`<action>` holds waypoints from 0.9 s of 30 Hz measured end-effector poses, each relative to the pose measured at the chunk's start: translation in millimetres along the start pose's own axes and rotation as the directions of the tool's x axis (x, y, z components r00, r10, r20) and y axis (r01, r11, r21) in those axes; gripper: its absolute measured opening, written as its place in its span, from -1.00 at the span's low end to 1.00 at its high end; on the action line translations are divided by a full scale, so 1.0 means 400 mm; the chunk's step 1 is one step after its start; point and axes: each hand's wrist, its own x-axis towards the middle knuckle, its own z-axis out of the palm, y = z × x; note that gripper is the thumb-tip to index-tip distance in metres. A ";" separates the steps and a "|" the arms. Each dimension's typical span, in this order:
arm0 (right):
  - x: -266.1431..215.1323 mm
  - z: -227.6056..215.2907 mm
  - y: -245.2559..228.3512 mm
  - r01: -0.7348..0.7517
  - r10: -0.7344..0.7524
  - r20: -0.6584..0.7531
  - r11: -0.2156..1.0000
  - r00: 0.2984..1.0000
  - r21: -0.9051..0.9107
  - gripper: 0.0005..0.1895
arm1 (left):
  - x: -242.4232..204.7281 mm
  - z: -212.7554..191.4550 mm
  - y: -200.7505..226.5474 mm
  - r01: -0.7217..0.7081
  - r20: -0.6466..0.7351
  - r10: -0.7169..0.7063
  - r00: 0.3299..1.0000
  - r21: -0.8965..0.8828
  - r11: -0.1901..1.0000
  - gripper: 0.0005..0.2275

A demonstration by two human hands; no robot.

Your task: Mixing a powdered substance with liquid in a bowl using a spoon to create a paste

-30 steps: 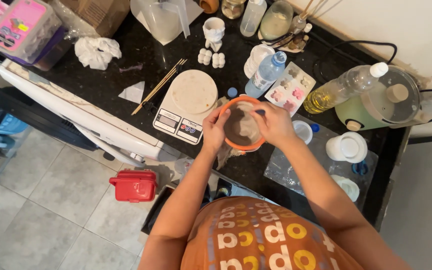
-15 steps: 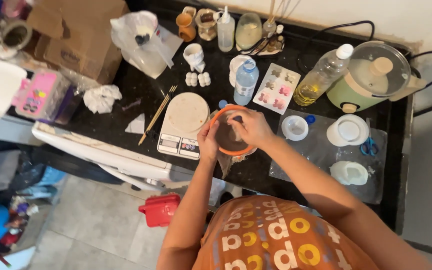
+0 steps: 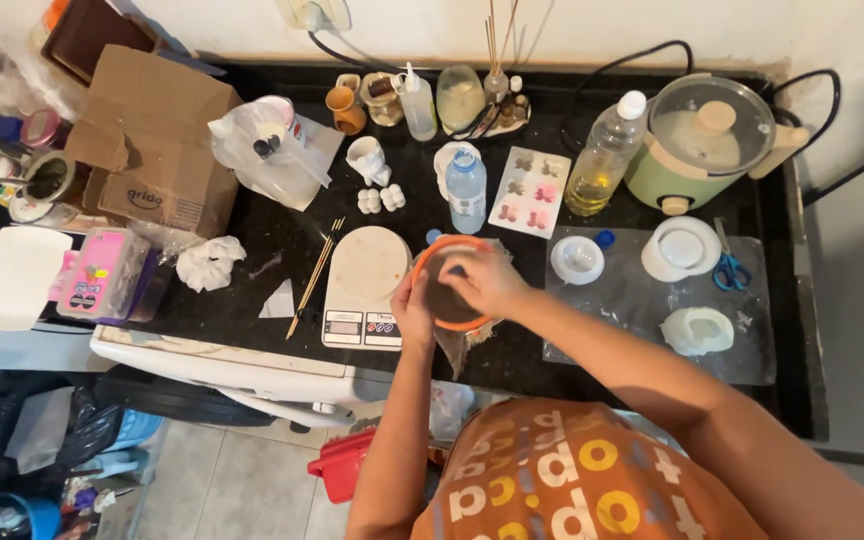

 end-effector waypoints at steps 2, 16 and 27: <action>0.033 -0.033 0.010 0.026 -0.027 -0.023 0.999 0.999 -0.042 -0.92 | 0.008 -0.005 -0.002 0.005 -0.015 -0.005 1.000 -0.007 1.000 -0.88; -0.006 0.027 0.010 0.045 -0.044 0.117 0.999 0.992 -0.004 -0.91 | -0.006 -0.003 0.022 -0.024 0.040 0.020 0.999 0.097 0.995 -0.87; -0.077 -0.070 -0.040 0.077 -0.061 0.218 0.995 0.974 -0.067 -0.93 | -0.003 -0.004 0.007 -0.020 0.012 0.019 1.000 0.077 0.997 -0.86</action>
